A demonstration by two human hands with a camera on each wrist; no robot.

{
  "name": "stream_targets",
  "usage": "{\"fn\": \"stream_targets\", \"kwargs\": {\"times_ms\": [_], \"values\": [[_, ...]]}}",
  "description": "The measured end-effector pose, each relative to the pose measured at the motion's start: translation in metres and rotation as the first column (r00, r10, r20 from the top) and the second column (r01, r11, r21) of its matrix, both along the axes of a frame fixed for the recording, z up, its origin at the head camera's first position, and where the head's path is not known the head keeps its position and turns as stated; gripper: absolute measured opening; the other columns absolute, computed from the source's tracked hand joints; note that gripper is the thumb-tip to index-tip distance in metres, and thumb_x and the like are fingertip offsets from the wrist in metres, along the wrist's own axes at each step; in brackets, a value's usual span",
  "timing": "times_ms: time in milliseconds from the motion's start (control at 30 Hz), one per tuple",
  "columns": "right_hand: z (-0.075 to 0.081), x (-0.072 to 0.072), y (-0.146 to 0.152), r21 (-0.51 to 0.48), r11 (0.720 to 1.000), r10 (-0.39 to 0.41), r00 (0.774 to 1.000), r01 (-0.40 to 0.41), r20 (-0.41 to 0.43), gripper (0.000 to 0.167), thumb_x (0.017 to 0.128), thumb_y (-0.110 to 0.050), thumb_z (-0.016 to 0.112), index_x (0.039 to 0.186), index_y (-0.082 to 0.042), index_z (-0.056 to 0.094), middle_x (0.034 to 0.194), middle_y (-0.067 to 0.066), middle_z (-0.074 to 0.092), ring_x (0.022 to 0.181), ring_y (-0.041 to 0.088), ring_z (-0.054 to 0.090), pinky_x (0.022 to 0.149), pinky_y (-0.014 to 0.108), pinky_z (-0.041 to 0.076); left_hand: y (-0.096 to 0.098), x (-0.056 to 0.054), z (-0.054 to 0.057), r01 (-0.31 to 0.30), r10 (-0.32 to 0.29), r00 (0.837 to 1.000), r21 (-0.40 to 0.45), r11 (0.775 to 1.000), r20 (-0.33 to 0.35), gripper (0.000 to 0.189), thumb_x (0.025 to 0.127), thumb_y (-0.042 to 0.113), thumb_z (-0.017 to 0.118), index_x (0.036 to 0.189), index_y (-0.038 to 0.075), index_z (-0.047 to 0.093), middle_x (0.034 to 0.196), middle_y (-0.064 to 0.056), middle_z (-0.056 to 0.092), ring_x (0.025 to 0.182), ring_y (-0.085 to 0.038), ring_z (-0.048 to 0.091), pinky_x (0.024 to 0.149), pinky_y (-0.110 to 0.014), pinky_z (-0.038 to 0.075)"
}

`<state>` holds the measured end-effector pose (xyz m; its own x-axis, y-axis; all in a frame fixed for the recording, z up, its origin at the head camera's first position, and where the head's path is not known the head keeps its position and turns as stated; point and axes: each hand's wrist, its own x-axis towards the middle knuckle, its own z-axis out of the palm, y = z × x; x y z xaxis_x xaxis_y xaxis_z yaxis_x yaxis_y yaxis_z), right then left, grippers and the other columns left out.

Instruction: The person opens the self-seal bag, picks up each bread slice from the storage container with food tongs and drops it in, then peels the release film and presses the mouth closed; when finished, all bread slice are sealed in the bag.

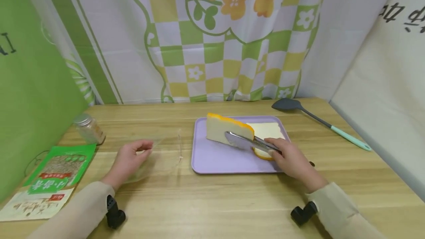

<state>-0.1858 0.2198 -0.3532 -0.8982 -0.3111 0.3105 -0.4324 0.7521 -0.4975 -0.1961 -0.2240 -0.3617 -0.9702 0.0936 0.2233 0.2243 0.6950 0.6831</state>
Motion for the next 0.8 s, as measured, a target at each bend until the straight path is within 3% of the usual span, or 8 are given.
{"fn": "stream_targets", "kwargs": {"times_ms": [167,300,467,600,667,800], "values": [[0.009,0.002,-0.005,-0.081,0.996,-0.021,0.998,0.026,0.056,0.028,0.088,0.0,0.057,0.116,0.004,0.06,0.104,0.019,0.064,0.087,0.023,0.057,0.074,0.037,0.048,0.002,0.001,0.003,0.038,-0.039,0.999,-0.078,0.996,-0.008,0.024,0.089,0.006,0.059,0.112,0.0,0.064,0.108,-0.016,0.066,0.102,-0.031,0.06,0.083,-0.045,0.05],[0.017,0.004,-0.008,-0.212,0.977,0.028,0.979,0.016,0.201,0.026,0.089,-0.003,0.056,0.114,0.004,0.06,0.09,0.014,0.065,0.074,0.015,0.056,0.062,0.025,0.047,0.002,0.002,0.004,0.052,-0.054,0.998,-0.124,0.991,-0.013,0.025,0.09,0.009,0.058,0.113,-0.001,0.064,0.111,-0.017,0.065,0.104,-0.031,0.06,0.083,-0.044,0.05],[0.024,0.007,-0.02,-0.362,0.932,0.165,0.898,-0.007,0.408,0.029,0.091,-0.008,0.054,0.117,0.005,0.058,0.08,0.013,0.062,0.064,0.013,0.055,0.053,0.025,0.044,0.002,0.004,0.005,0.063,-0.073,0.996,-0.181,0.981,-0.052,0.024,0.091,0.007,0.058,0.112,0.0,0.065,0.111,-0.017,0.065,0.102,-0.033,0.061,0.082,-0.044,0.051],[0.025,0.009,-0.033,-0.399,0.916,0.254,0.828,-0.041,0.5,0.031,0.092,-0.009,0.051,0.119,0.007,0.055,0.079,0.011,0.061,0.06,0.011,0.051,0.051,0.024,0.042,0.003,0.006,0.004,0.077,-0.106,0.987,-0.221,0.972,-0.122,0.021,0.088,0.002,0.06,0.107,0.0,0.067,0.108,-0.017,0.066,0.099,-0.033,0.062,0.082,-0.045,0.051],[0.024,0.008,-0.039,-0.4,0.915,0.277,0.807,-0.055,0.522,0.031,0.093,-0.009,0.051,0.118,0.007,0.056,0.078,0.01,0.06,0.059,0.012,0.05,0.05,0.025,0.044,0.004,0.008,0.004,0.081,-0.118,0.982,-0.231,0.97,-0.151,0.02,0.086,0.0,0.061,0.105,-0.001,0.068,0.106,-0.017,0.067,0.098,-0.033,0.063,0.081,-0.045,0.051],[0.022,0.007,-0.047,-0.39,0.918,0.295,0.786,-0.075,0.543,0.029,0.093,-0.009,0.051,0.117,0.007,0.057,0.08,0.011,0.061,0.06,0.014,0.052,0.051,0.028,0.046,0.005,0.009,0.004,0.082,-0.123,0.978,-0.235,0.969,-0.167,0.02,0.086,0.001,0.062,0.104,-0.001,0.068,0.105,-0.017,0.067,0.097,-0.032,0.063,0.081,-0.044,0.051]]}}
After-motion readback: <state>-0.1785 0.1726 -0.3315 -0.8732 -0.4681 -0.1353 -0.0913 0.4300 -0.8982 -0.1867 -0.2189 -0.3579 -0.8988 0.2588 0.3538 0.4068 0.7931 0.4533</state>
